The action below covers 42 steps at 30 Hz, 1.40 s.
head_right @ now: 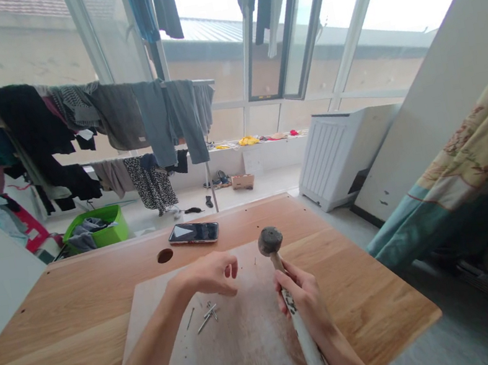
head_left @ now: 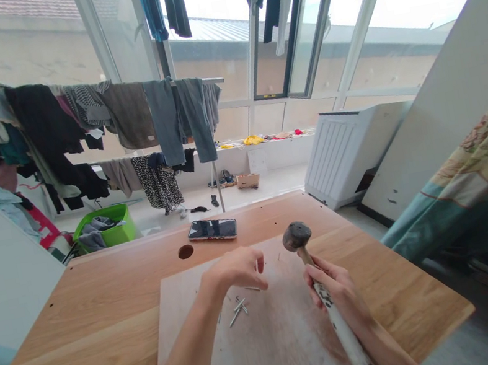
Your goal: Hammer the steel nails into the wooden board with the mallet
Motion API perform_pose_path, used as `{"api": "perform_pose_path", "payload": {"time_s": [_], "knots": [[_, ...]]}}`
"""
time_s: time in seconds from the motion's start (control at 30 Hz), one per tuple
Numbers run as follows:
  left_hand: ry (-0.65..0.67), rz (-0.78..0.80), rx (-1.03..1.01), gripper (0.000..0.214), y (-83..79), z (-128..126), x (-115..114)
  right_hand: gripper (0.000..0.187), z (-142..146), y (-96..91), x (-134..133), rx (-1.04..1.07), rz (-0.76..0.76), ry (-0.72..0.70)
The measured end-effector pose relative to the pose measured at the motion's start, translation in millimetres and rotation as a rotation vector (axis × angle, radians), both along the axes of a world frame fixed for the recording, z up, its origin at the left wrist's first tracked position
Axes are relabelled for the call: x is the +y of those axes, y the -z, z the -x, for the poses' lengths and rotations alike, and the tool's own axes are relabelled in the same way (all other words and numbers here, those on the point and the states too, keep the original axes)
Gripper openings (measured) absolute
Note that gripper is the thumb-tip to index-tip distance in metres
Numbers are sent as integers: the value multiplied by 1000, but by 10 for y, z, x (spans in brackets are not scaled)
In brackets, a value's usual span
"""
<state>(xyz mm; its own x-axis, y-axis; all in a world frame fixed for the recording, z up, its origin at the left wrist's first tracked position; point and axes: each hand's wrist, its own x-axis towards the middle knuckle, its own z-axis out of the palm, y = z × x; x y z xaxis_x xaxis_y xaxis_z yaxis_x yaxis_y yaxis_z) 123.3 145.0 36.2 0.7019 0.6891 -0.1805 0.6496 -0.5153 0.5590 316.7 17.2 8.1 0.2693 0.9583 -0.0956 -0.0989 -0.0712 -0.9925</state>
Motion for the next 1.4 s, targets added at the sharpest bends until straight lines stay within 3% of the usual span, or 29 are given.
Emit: {"api": "perform_pose_path", "payload": {"time_s": [0.13, 0.23, 0.43, 0.57, 0.7, 1.13, 1.4], "knots": [[26, -30, 141, 19, -52, 26, -57, 43, 23, 1, -2, -22, 20, -10], [45, -36, 115, 19, -24, -27, -78, 44, 28, 15, 5, -31, 25, -8], [-48, -70, -227, 10, 127, -101, 11, 44, 30, -5, -1, -33, 17, 1], [-137, -18, -494, 26, 319, -165, 77, 44, 27, -6, -3, -37, 18, -6], [-166, 35, -613, 17, 453, -187, 72, 41, 8, 32, 1, -55, 8, -27], [-131, 101, -654, 17, 515, -146, 67, 42, 24, -18, -12, -51, 31, -28], [-152, 102, -673, 16, 520, -139, 63, 35, 83, 79, -38, 22, -45, -160]]}}
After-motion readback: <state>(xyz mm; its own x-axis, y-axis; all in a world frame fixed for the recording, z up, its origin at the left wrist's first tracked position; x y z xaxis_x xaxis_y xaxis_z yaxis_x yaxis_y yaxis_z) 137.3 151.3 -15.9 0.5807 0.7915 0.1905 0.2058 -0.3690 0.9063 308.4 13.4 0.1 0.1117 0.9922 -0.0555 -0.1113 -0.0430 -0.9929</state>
